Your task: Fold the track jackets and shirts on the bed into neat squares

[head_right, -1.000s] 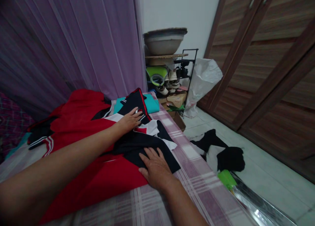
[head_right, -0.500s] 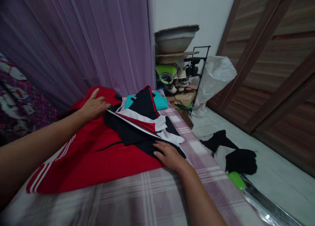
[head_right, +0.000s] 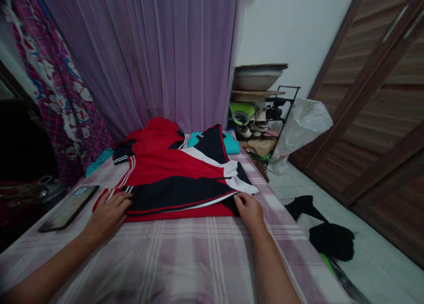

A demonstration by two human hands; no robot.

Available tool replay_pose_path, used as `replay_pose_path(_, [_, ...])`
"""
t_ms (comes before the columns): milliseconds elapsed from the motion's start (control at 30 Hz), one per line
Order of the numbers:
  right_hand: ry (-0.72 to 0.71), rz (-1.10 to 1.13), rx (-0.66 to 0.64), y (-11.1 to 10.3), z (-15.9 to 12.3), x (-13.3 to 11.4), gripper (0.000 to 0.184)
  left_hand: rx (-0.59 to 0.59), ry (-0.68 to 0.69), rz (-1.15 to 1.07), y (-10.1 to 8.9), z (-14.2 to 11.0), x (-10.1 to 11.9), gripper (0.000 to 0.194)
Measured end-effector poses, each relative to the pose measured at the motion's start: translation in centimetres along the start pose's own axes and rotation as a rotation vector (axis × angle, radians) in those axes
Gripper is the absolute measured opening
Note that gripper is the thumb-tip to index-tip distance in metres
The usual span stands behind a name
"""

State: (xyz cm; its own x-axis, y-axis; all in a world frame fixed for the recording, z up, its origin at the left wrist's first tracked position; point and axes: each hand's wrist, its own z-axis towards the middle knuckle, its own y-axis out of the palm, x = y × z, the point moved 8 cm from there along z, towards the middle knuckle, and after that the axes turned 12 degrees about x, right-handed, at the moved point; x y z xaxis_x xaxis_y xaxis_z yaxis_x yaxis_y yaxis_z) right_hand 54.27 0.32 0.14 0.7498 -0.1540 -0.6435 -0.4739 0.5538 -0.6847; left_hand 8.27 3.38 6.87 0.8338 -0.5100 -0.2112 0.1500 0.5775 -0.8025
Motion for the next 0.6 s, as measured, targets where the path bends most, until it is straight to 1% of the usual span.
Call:
replay_pose_path(33, [0.014, -0.071, 0.051, -0.6, -0.4, 0.0, 0.036, -0.002, -0.043, -0.030, 0.7, -1.0, -0.3, 0.029])
replay_pose_path(67, [0.004, -0.136, 0.104, -1.1, -0.8, -0.3, 0.034, -0.003, -0.084, -0.055, 1.2, -1.4, -0.7, 0.030])
replay_pose_path(133, [-0.071, -0.239, 0.178, -1.8, -1.5, -1.2, 0.037, -0.013, -0.121, -0.088, 1.6, -1.1, -1.3, 0.031])
replay_pose_path(200, [-0.146, -0.326, 0.182, -1.9, -2.2, -1.9, 0.036, 0.008, -0.111, -0.106, 0.9, 0.1, -1.7, 0.031])
replay_pose_path(267, [-0.191, -0.385, 0.177, -2.1, -2.6, -2.2, 0.034, 0.082, -0.097, -0.109, -0.5, 1.0, -2.1, 0.031])
replay_pose_path(333, [-0.220, -0.412, 0.209, -2.5, -2.9, -2.4, 0.037, 0.157, -0.085, -0.106, -1.4, 0.9, -2.5, 0.030])
replay_pose_path(367, [-0.242, -0.418, 0.224, -2.7, -3.0, -2.7, 0.036, 0.176, -0.075, -0.107, -1.5, 0.4, -2.6, 0.031])
replay_pose_path(433, [-0.313, -0.417, 0.212, -2.7, -3.6, -3.5, 0.030, 0.167, -0.048, -0.119, -0.7, -1.2, -2.6, 0.032])
replay_pose_path(500, [-0.386, -0.409, 0.172, -2.3, -4.2, -4.3, 0.024, 0.137, -0.039, -0.137, 0.7, -3.1, -2.9, 0.033])
replay_pose_path(567, [-0.416, -0.412, 0.140, -2.2, -4.6, -4.8, 0.022, 0.112, -0.049, -0.156, 1.8, -4.4, -3.2, 0.033])
replay_pose_path(600, [-0.404, -0.424, 0.138, -2.3, -4.5, -4.9, 0.023, 0.099, -0.056, -0.166, 2.2, -4.8, -3.4, 0.033])
